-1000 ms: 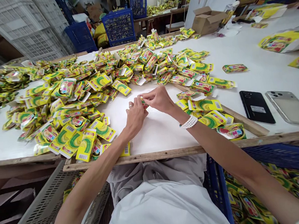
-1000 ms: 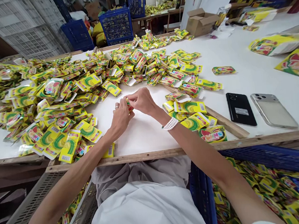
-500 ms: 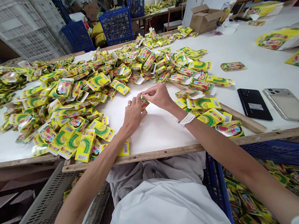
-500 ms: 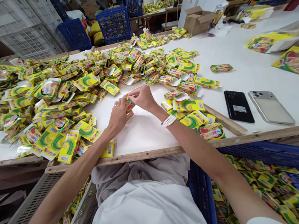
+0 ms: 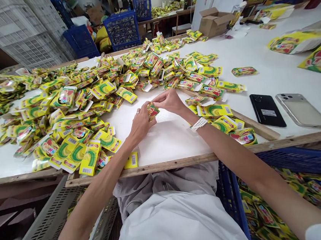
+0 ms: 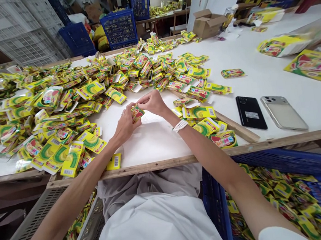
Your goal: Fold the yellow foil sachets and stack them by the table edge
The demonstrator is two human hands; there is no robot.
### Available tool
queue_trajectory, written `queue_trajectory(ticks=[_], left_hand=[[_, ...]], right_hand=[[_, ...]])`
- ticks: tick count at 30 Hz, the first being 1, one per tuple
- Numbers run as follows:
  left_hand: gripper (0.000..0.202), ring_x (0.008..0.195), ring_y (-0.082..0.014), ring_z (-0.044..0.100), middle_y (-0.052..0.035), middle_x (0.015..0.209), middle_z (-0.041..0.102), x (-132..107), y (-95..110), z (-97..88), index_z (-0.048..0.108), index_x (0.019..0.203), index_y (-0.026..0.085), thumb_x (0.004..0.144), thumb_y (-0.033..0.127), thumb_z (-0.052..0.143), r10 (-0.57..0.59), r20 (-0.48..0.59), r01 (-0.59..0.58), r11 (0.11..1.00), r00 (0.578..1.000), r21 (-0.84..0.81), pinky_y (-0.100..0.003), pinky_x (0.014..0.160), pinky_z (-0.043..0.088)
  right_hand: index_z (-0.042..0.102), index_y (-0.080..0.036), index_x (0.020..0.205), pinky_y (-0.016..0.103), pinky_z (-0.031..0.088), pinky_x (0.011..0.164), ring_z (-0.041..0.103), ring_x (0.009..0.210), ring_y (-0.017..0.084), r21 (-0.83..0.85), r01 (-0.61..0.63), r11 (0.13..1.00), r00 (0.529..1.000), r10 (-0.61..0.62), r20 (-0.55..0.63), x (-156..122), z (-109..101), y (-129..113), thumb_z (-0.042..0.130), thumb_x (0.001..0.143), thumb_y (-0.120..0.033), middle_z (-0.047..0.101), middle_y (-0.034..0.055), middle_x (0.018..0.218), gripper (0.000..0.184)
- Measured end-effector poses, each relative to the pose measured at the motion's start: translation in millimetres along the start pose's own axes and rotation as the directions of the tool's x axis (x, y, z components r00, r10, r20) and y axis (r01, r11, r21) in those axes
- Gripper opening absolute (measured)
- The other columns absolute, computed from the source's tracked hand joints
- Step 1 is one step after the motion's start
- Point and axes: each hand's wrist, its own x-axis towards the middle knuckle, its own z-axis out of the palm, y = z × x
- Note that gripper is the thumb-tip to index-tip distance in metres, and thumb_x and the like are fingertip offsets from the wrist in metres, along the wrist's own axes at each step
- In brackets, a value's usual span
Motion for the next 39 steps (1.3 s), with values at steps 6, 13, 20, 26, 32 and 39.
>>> queue_trajectory(ticks=[6,13,20,26,32,39], left_hand=[[0.068,0.117,-0.0272,0.065,-0.0108,0.128,0.070,-0.7,-2.9,0.5,0.042,0.157,0.024,0.094,0.023,0.068,0.043,-0.061,-0.044,0.999,0.997,-0.019,-0.038,0.095,0.056],[0.072,0.119,-0.0289,0.067,-0.0115,0.132,0.068,-0.3,-8.0,4.5,0.041,0.159,0.025,0.093,0.019,0.069,0.047,-0.045,-0.045,0.998,0.998,0.035,-0.039,0.097,0.057],[0.065,0.114,-0.0297,0.070,-0.0113,0.125,0.070,-1.4,-6.0,-1.5,0.043,0.155,0.026,0.095,0.021,0.068,-0.020,-0.018,0.020,0.999,1.000,0.040,-0.040,0.095,0.058],[0.061,0.115,-0.0318,0.069,-0.0129,0.125,0.071,-1.1,-0.7,-2.2,0.044,0.150,0.024,0.094,0.018,0.069,-0.074,-0.017,0.075,0.993,0.997,0.088,-0.043,0.093,0.057],[0.060,0.114,-0.0322,0.070,-0.0134,0.127,0.072,-0.9,-9.9,9.2,0.046,0.146,0.026,0.091,0.015,0.068,-0.089,-0.084,0.093,0.995,0.992,0.036,-0.044,0.092,0.057],[0.061,0.091,-0.0184,0.069,-0.0050,0.117,0.073,4.4,-19.2,20.7,0.042,0.147,0.029,0.093,0.023,0.071,-0.116,-0.191,0.054,0.951,0.975,-0.306,-0.032,0.083,0.054]], right_hand=[[0.087,-0.010,0.086,0.028,0.063,0.062,0.077,0.070,0.022,0.186,-0.111,0.976,0.994,0.111,0.008,0.5,-2.2,-1.6,0.090,0.067,-0.036,0.082,0.0120,0.083,0.033],[0.090,-0.011,0.092,0.027,0.057,0.063,0.076,0.072,0.021,-0.057,0.071,0.996,0.997,-0.069,0.026,-2.6,-0.6,-4.6,0.083,0.077,-0.028,0.083,0.0122,0.088,0.023],[0.090,-0.016,0.106,0.025,0.043,0.053,0.065,0.059,0.015,-0.145,0.094,0.985,0.993,-0.081,0.090,-7.1,-1.3,-1.7,0.076,0.085,-0.026,0.083,0.0067,0.085,0.027],[0.090,-0.014,0.105,0.028,0.060,0.069,0.079,0.081,0.023,0.024,0.002,1.000,0.994,-0.004,0.107,-9.0,8.2,3.2,0.087,0.080,-0.030,0.084,0.0111,0.104,0.029],[0.090,-0.014,0.099,0.037,0.069,0.087,0.082,0.096,0.030,0.280,-0.216,0.936,0.973,0.180,0.147,-13.9,22.9,4.6,0.104,0.057,-0.051,0.084,0.0124,0.110,0.058],[0.089,-0.016,0.098,0.043,0.070,0.096,0.083,0.103,0.032,0.224,-0.118,0.967,0.991,0.129,-0.035,-12.6,34.0,6.6,0.096,0.063,-0.029,0.085,0.0105,0.107,0.038]])
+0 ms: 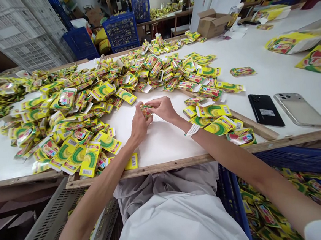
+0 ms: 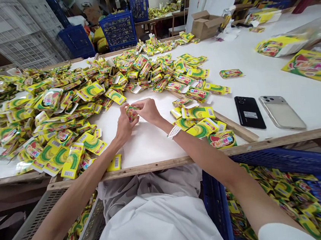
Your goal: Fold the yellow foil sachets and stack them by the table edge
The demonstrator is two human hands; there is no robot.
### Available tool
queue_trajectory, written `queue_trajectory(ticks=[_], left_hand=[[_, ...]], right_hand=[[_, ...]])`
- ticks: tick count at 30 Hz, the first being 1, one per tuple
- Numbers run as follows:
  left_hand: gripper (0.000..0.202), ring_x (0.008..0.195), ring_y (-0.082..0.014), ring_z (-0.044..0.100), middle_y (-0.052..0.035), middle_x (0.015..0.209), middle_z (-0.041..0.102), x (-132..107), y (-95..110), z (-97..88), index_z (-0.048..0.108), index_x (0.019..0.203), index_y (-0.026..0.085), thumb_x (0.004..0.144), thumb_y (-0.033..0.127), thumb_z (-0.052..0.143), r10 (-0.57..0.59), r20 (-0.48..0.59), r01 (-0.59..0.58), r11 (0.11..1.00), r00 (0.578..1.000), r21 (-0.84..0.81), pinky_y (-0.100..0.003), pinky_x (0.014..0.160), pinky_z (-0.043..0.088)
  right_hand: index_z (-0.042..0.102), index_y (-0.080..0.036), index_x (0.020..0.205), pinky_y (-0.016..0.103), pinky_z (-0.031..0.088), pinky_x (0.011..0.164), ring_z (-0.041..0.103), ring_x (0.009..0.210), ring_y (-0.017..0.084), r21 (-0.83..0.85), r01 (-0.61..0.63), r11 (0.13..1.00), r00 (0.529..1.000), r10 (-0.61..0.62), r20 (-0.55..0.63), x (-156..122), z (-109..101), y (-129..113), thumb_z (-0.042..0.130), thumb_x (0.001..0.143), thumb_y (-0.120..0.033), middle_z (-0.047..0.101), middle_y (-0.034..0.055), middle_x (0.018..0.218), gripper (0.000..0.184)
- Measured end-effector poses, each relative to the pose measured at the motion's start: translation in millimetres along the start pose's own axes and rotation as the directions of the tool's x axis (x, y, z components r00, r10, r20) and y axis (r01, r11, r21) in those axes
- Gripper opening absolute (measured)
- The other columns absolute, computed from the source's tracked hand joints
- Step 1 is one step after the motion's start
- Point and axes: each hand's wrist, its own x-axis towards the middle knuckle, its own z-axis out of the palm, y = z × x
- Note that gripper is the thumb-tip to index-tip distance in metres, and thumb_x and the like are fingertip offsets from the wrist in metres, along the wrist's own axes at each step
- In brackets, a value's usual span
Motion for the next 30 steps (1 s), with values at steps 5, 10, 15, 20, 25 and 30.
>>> queue_trajectory(ticks=[5,10,15,20,25,30], left_hand=[[0.022,0.090,-0.0135,0.069,-0.0034,0.113,0.074,7.9,1.3,-10.6,0.059,0.119,0.024,0.099,0.032,0.066,0.097,-0.022,-0.099,0.983,0.995,-0.155,-0.024,0.075,0.053],[0.020,0.092,-0.0168,0.072,-0.0047,0.101,0.078,12.4,2.0,-24.2,0.067,0.097,0.021,0.099,0.041,0.067,0.135,-0.010,-0.135,0.969,0.991,-0.206,-0.027,0.077,0.057],[0.019,0.090,-0.0158,0.072,-0.0040,0.100,0.078,14.0,-1.1,-24.2,0.070,0.097,0.021,0.095,0.040,0.071,0.140,-0.017,-0.141,0.967,0.990,-0.211,-0.025,0.076,0.058],[0.015,0.094,-0.0152,0.071,-0.0048,0.107,0.079,12.3,0.9,-25.1,0.074,0.102,0.021,0.096,0.034,0.072,0.150,-0.059,-0.157,0.977,0.987,-0.145,-0.025,0.079,0.058],[0.011,0.097,-0.0174,0.069,-0.0061,0.108,0.078,8.1,5.0,-28.6,0.075,0.103,0.022,0.099,0.032,0.071,0.200,-0.130,-0.205,0.978,0.971,-0.030,-0.028,0.080,0.057],[0.009,0.095,-0.0171,0.068,-0.0058,0.108,0.078,8.7,2.5,-27.0,0.072,0.102,0.022,0.098,0.029,0.071,0.181,-0.076,-0.181,0.984,0.981,0.003,-0.028,0.078,0.056]], right_hand=[[0.089,-0.017,0.087,0.043,0.070,0.095,0.084,0.094,0.031,-0.167,0.104,0.980,0.992,-0.115,-0.055,0.6,-11.5,-6.4,0.087,0.071,-0.021,0.085,0.0080,0.098,0.017],[0.089,-0.018,0.082,0.040,0.070,0.092,0.083,0.093,0.030,-0.171,0.165,0.972,0.985,-0.153,0.082,0.3,-25.3,-12.0,0.089,0.071,-0.026,0.085,0.0100,0.098,0.014],[0.088,-0.017,0.085,0.038,0.069,0.087,0.082,0.086,0.027,-0.206,0.182,0.961,0.978,-0.155,0.141,0.5,-30.6,-13.2,0.088,0.070,-0.028,0.084,0.0101,0.093,0.018],[0.084,-0.017,0.084,0.036,0.067,0.082,0.080,0.081,0.024,-0.183,0.217,0.959,0.972,-0.194,0.132,-3.0,-27.8,-17.4,0.085,0.073,-0.029,0.083,0.0085,0.089,0.017],[0.082,-0.017,0.083,0.034,0.065,0.083,0.079,0.082,0.023,-0.203,0.264,0.943,0.964,-0.250,0.093,-4.5,-26.7,-21.4,0.082,0.076,-0.030,0.082,0.0085,0.089,0.015],[0.078,-0.017,0.081,0.029,0.059,0.075,0.073,0.076,0.019,-0.284,0.244,0.927,0.966,-0.207,0.154,-2.4,-26.8,-16.9,0.078,0.073,-0.023,0.080,0.0046,0.083,0.010]])
